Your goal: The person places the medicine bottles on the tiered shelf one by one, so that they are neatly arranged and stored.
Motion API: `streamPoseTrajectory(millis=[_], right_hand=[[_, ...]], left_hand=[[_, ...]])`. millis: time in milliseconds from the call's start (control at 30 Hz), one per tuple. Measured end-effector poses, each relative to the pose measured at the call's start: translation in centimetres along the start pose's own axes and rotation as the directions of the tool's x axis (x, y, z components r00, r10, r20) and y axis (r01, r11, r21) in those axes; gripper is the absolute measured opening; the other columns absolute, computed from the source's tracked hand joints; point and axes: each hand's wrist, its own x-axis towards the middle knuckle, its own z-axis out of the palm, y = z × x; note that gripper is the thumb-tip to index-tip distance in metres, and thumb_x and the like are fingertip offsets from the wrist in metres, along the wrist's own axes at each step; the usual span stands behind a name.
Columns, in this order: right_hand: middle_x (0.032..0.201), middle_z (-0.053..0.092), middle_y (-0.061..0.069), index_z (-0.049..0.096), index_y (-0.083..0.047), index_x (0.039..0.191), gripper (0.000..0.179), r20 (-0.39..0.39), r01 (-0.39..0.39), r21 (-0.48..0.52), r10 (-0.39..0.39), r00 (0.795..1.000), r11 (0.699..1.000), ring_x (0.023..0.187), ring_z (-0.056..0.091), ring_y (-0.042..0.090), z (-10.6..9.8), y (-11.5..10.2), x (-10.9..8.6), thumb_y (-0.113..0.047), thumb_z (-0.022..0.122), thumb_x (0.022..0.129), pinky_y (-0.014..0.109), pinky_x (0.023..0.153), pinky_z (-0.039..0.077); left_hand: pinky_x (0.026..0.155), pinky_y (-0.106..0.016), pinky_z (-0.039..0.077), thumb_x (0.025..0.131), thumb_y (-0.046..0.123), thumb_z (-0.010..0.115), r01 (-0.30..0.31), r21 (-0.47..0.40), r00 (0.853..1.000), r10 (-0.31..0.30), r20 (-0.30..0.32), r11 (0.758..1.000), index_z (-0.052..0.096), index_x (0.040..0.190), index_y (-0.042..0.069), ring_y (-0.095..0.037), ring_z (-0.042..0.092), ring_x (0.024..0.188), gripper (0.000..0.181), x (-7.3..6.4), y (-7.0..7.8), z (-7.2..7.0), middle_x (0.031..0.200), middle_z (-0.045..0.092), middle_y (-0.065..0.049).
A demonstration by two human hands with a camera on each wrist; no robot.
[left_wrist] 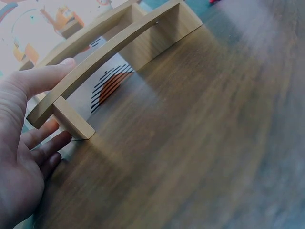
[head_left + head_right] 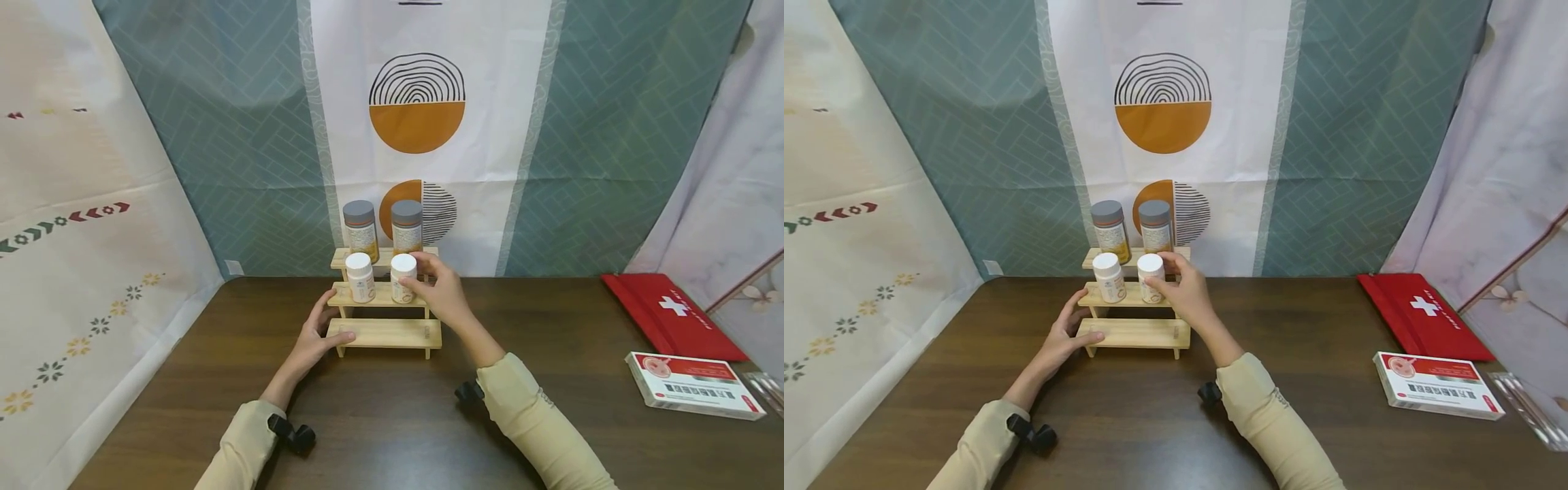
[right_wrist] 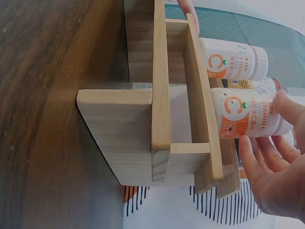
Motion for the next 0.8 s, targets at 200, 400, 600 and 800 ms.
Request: streamPoseTrajectory(millis=[200, 400, 600, 800], right_hand=[[0.120, 0.067, 0.018, 0.056, -0.007, 0.132, 0.051, -0.007, -0.012, -0.034, 0.012, 1.000, 0.999, 0.114, 0.062, 0.030, 0.0, 0.2, 0.0, -0.020, 0.075, 0.086, 0.044, 0.092, 0.052], [0.121, 0.067, 0.018, 0.056, -0.006, 0.131, 0.051, -0.028, -0.013, -0.035, 0.012, 1.000, 0.999, 0.114, 0.063, 0.030, -0.4, 0.3, -0.2, -0.018, 0.075, 0.086, 0.044, 0.092, 0.054], [0.127, 0.061, 0.016, 0.057, -0.006, 0.131, 0.048, -0.013, 0.016, -0.023, -0.016, 1.000, 1.000, 0.110, 0.065, 0.031, -0.5, 1.1, -0.5, -0.019, 0.074, 0.087, 0.040, 0.087, 0.057], [0.135, 0.058, 0.017, 0.055, -0.004, 0.134, 0.047, -0.017, -0.027, -0.071, 0.026, 1.000, 0.997, 0.112, 0.064, 0.035, -3.3, 3.3, -1.5, -0.020, 0.068, 0.092, 0.038, 0.082, 0.054]], left_hand=[[0.119, -0.063, 0.011, 0.085, 0.006, 0.073, 0.006, 0.008, 1.000, -0.006, -0.006, 1.000, 0.017, 0.156, 0.027, -0.038, 0.029, 0.145, 0.093, 0.2, 0.0, 0.1, 0.150, 0.039, -0.022], [0.119, -0.063, 0.011, 0.085, 0.007, 0.073, 0.007, 0.001, 1.000, -0.007, 0.010, 1.000, 0.017, 0.156, 0.027, -0.038, 0.028, 0.145, 0.093, 0.4, 0.1, 0.5, 0.151, 0.038, -0.022], [0.116, -0.065, 0.017, 0.086, 0.008, 0.072, -0.019, 0.055, 1.000, 0.019, 0.005, 0.998, 0.017, 0.156, 0.028, -0.039, 0.031, 0.144, 0.092, 0.1, -0.3, -0.3, 0.151, 0.037, -0.022], [0.106, -0.064, 0.035, 0.086, 0.012, 0.074, -0.061, 0.198, 0.998, 0.053, 0.046, 0.978, 0.019, 0.156, 0.021, -0.044, 0.047, 0.132, 0.089, -1.1, -0.5, -0.8, 0.143, 0.048, -0.027]])
